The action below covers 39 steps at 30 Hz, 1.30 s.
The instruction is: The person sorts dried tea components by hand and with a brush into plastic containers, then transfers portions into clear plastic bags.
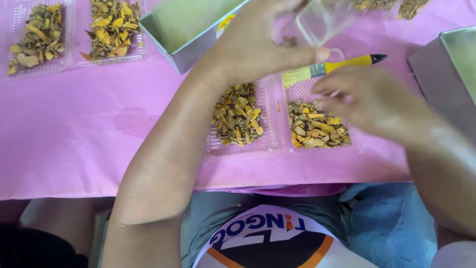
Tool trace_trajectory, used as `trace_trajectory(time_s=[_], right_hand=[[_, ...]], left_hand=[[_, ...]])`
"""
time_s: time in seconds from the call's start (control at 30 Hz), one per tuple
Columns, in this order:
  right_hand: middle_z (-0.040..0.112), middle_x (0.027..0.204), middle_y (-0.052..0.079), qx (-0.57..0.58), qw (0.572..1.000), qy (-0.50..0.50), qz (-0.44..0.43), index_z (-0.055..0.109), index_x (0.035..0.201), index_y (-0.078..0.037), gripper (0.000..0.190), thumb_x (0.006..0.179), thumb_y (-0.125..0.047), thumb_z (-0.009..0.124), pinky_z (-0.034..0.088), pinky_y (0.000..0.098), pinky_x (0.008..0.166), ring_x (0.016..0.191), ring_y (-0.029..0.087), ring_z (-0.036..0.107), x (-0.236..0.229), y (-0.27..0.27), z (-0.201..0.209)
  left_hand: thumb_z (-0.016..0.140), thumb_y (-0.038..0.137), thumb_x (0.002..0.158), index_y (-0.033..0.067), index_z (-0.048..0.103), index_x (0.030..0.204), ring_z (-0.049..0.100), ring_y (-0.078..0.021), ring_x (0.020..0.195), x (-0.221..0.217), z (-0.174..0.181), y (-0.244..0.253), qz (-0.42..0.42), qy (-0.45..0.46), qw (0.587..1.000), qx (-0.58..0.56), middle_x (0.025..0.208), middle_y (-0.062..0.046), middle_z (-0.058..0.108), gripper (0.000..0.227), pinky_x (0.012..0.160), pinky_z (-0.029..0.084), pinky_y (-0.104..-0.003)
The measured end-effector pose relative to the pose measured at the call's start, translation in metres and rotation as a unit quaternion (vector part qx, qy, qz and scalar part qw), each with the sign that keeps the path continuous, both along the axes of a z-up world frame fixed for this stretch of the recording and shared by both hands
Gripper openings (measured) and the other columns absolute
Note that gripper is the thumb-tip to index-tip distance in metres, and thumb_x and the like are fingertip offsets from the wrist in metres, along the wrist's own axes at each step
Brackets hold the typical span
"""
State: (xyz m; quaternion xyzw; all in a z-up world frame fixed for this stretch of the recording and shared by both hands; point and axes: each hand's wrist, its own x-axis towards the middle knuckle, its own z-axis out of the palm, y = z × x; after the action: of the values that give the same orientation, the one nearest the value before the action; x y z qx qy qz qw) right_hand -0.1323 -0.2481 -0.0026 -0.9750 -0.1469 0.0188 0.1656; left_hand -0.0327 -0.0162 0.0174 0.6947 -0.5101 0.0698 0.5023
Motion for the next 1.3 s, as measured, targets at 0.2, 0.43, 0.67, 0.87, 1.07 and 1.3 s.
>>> trace_trajectory(time_s=[0.2,0.43,0.67,0.87,1.07,1.3], right_hand=[[0.060,0.145,0.012,-0.008,0.994,0.081,0.070,0.062,0.139,-0.012,0.059,0.083,-0.024,0.077,0.037,0.0471,0.113,0.138,0.032,0.049,0.005,0.020,-0.041],[0.068,0.129,0.009,0.032,0.995,0.056,0.079,0.068,0.128,-0.010,0.045,0.084,-0.016,0.076,0.044,0.0441,0.107,0.125,0.029,0.058,0.003,0.013,-0.041],[0.066,0.128,0.005,0.009,0.992,0.098,0.079,0.067,0.130,-0.013,0.047,0.084,-0.019,0.076,0.045,0.0451,0.102,0.121,0.028,0.058,0.003,0.016,-0.044],[0.069,0.128,0.003,0.026,0.991,0.117,0.056,0.069,0.125,-0.016,0.040,0.086,-0.023,0.076,0.046,0.0399,0.104,0.120,0.024,0.062,0.008,0.014,-0.036],[0.060,0.135,0.006,-0.008,0.989,0.129,0.074,0.063,0.137,-0.013,0.055,0.086,-0.027,0.076,0.045,0.0432,0.103,0.124,0.028,0.056,0.004,0.018,-0.043],[0.070,0.108,-0.002,0.028,0.989,0.138,0.052,0.075,0.105,-0.021,0.025,0.082,-0.020,0.083,0.048,0.0375,0.092,0.108,0.020,0.062,0.003,0.021,-0.035]], left_hand=[[0.095,0.052,0.077,0.0064,0.050,0.140,0.056,-0.0300,0.123,0.018,-0.043,-0.016,0.207,-0.270,0.919,0.201,0.134,-0.007,0.058,0.090,0.104,0.035,-0.050],[0.090,0.042,0.072,0.0068,0.052,0.139,0.057,-0.0300,0.120,0.022,-0.045,-0.009,0.201,-0.259,0.917,0.226,0.127,-0.005,0.063,0.085,0.100,0.037,-0.055],[0.088,0.041,0.069,0.0123,0.062,0.116,0.061,-0.0333,0.104,0.023,-0.048,-0.011,0.169,-0.233,0.913,0.289,0.105,-0.005,0.066,0.061,0.105,0.025,-0.068],[0.088,0.044,0.071,0.0139,0.061,0.110,0.063,-0.0339,0.100,0.022,-0.047,-0.009,0.165,-0.230,0.916,0.285,0.105,-0.005,0.067,0.056,0.105,0.025,-0.070],[0.090,0.044,0.064,0.0144,0.060,0.114,0.062,-0.0342,0.101,0.024,-0.050,-0.010,0.164,-0.231,0.913,0.295,0.108,-0.006,0.067,0.065,0.104,0.026,-0.068],[0.086,0.045,0.071,0.0126,0.060,0.127,0.063,-0.0394,0.105,0.023,-0.047,-0.010,0.136,-0.197,0.924,0.298,0.106,-0.008,0.067,0.069,0.105,0.017,-0.080]])
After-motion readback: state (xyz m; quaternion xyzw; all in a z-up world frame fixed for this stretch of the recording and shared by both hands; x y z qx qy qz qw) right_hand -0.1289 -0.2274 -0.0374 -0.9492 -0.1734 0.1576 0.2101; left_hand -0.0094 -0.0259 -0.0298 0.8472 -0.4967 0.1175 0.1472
